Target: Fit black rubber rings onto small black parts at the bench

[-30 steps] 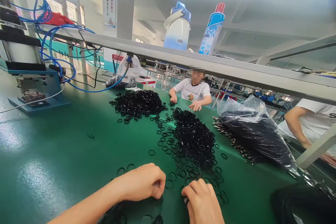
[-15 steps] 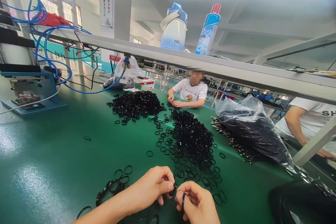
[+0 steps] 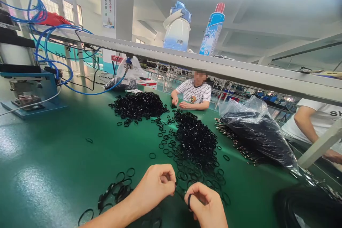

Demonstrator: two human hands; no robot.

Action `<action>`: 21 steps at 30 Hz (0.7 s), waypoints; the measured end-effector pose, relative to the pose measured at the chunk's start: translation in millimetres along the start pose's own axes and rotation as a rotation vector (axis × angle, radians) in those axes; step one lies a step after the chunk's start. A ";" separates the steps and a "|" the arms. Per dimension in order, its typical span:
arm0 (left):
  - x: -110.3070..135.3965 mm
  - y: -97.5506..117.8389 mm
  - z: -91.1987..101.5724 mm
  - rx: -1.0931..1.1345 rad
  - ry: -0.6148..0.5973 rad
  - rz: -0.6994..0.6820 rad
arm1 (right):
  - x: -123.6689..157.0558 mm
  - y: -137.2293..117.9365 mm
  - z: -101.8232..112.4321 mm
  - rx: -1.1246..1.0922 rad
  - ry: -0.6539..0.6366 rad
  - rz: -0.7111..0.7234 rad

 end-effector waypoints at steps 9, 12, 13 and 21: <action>-4.7 -13.3 -11.5 0.204 -0.205 -0.016 | -0.8 10.3 -1.4 -0.010 -0.023 -0.002; -3.4 -12.0 -10.9 0.169 -0.242 -0.053 | -1.6 11.1 2.7 -0.001 -0.022 0.005; -4.3 -11.2 -9.4 0.177 -0.233 -0.053 | -1.9 10.6 4.5 0.008 -0.021 0.013; -21.0 -17.8 13.1 0.059 -0.057 -0.069 | -5.7 12.1 27.5 0.461 -0.002 0.116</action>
Point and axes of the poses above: each hand's wrist, its own x-axis away from the middle knuckle, its own z-axis out of the back of the hand, y = z × x, the point moved 2 cm from there along -x, towards the middle knuckle, and after that the axes turned 12 degrees about z, right-handed, at the moved point
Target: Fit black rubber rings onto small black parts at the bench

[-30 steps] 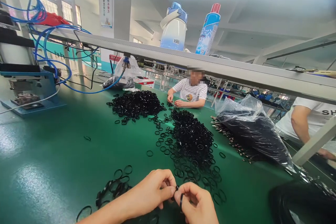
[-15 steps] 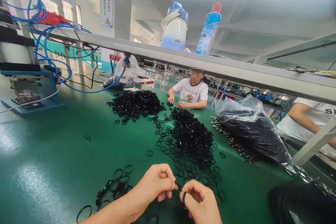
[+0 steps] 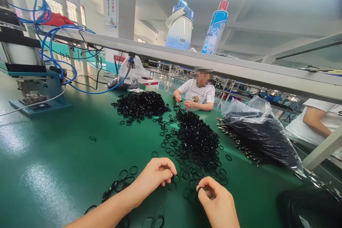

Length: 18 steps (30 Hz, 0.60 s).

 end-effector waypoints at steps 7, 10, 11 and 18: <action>7.5 10.8 14.6 -0.417 0.064 -0.071 | 0.7 19.2 5.5 0.340 -0.068 0.314; 8.4 27.6 43.1 -0.562 0.122 -0.056 | 2.6 7.6 7.9 0.441 -0.057 0.356; 8.9 31.6 54.4 -0.602 0.137 -0.034 | 3.2 2.7 8.9 0.459 -0.050 0.364; 13.6 20.0 103.8 -0.846 0.190 0.226 | 2.7 5.0 12.6 0.575 -0.097 0.304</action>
Point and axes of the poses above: each hand's wrist, its own x-axis away from the middle knuckle, its own z-axis out of the back of the hand, y = z × x, the point moved 2 cm from there along -x, towards the middle knuckle, and after that the axes turned 12 degrees about z, right-handed, at the moved point
